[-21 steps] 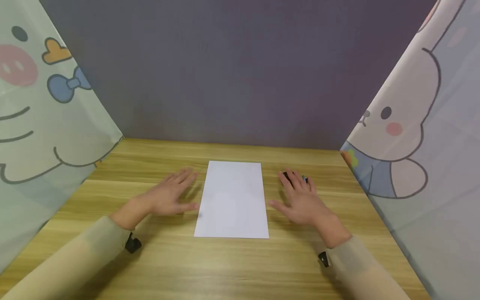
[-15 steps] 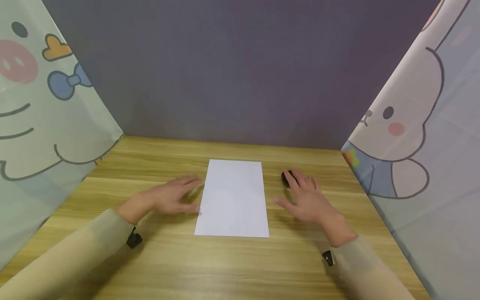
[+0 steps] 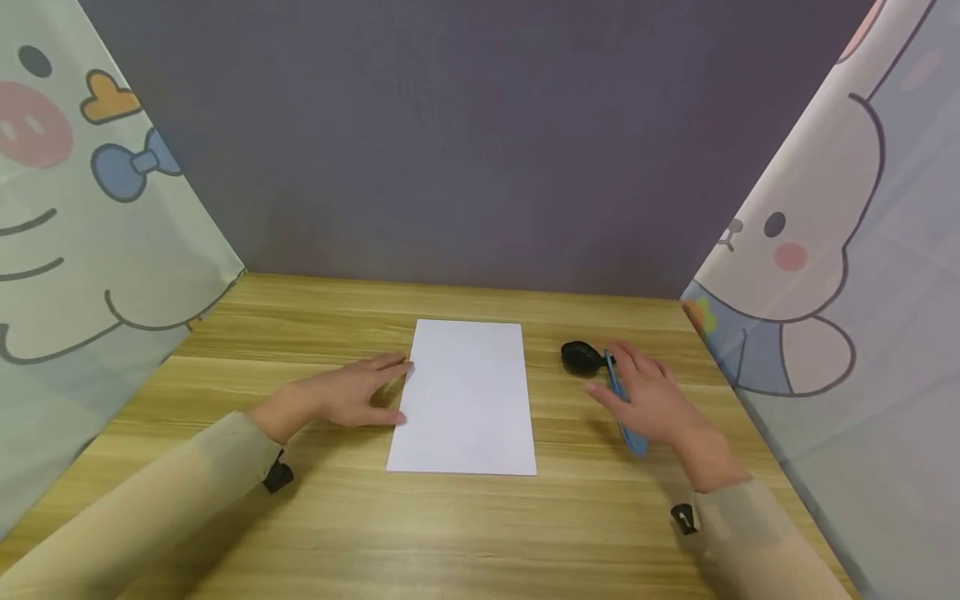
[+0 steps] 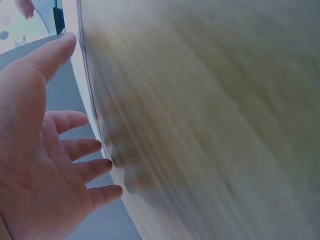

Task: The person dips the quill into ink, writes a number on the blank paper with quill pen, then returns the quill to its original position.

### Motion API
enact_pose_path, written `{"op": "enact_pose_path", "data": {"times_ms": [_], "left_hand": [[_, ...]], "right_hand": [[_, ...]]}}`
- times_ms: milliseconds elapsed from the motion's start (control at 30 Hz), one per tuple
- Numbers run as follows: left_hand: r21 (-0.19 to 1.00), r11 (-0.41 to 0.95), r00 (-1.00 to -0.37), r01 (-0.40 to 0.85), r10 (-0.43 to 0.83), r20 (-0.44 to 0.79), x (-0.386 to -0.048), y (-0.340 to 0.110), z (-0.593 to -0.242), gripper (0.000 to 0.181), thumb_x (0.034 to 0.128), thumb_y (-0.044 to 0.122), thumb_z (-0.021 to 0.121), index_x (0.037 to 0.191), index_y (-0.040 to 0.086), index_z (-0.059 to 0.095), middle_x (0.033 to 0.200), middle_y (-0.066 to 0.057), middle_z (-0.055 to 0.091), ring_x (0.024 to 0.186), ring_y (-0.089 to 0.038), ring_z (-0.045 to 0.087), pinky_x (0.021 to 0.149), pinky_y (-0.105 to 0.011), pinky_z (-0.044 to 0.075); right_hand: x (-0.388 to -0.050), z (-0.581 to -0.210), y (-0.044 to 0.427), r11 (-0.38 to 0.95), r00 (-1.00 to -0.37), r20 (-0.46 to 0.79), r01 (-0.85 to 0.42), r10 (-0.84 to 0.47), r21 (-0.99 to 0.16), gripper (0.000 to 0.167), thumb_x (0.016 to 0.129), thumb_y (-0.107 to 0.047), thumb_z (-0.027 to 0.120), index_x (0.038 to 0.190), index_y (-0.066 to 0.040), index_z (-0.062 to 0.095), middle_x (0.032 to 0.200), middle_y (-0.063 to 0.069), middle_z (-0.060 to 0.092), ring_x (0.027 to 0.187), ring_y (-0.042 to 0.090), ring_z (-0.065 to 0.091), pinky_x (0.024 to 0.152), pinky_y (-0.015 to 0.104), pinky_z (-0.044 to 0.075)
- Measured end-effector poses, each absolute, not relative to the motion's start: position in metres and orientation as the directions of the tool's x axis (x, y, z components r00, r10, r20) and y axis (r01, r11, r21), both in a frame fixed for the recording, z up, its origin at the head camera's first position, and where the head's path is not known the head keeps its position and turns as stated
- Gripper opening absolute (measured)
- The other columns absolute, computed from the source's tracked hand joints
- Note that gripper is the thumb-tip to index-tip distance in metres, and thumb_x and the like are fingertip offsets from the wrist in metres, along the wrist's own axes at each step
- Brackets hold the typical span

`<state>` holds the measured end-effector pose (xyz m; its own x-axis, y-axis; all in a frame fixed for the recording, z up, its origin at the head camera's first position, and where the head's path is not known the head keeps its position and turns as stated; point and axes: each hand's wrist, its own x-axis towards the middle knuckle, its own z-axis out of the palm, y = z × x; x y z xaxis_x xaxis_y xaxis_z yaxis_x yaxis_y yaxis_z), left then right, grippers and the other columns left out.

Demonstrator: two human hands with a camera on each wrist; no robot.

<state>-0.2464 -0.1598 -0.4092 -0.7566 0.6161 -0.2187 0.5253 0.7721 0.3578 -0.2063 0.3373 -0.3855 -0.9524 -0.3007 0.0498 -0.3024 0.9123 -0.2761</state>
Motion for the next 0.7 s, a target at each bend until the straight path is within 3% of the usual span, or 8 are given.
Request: {"op": "enact_pose_path", "data": {"times_ms": [367,533,700], "left_hand": [[0.345,0.785,-0.767,0.515,0.602,-0.222,-0.249,-0.154,-0.412,0.095,0.1050,0.065,0.062,0.175,0.011,0.028,0.183,-0.020,0.018,0.169,-0.050,0.019,0.134,-0.071,0.020],[0.350,0.788,-0.776,0.506,0.593,-0.215,-0.249,-0.154,-0.411,0.094,0.1038,0.065,0.064,0.175,0.012,0.032,0.183,-0.019,0.022,0.169,-0.047,0.020,0.131,-0.077,0.018],[0.361,0.792,-0.780,0.492,0.585,-0.220,-0.248,-0.155,-0.412,0.094,0.1033,0.065,0.065,0.175,0.013,0.032,0.183,-0.018,0.021,0.169,-0.046,0.019,0.130,-0.080,0.017]], "right_hand": [[-0.205,-0.389,0.351,0.904,-0.966,0.040,-0.253,-0.256,-0.345,0.085,0.116,-0.052,0.049,0.172,0.005,0.022,0.171,0.041,0.030,0.154,0.066,0.029,0.116,0.091,0.019],[-0.208,-0.388,0.358,0.872,-0.969,0.067,-0.245,-0.240,-0.424,0.075,0.118,-0.046,0.046,0.169,0.008,0.029,0.167,0.041,0.036,0.148,0.065,0.040,0.114,0.083,0.037],[-0.213,-0.393,0.370,0.837,-0.955,0.146,-0.297,-0.258,-0.460,0.058,0.119,-0.029,0.050,0.160,0.011,0.043,0.155,0.041,0.051,0.131,0.061,0.060,0.102,0.074,0.053]]}}
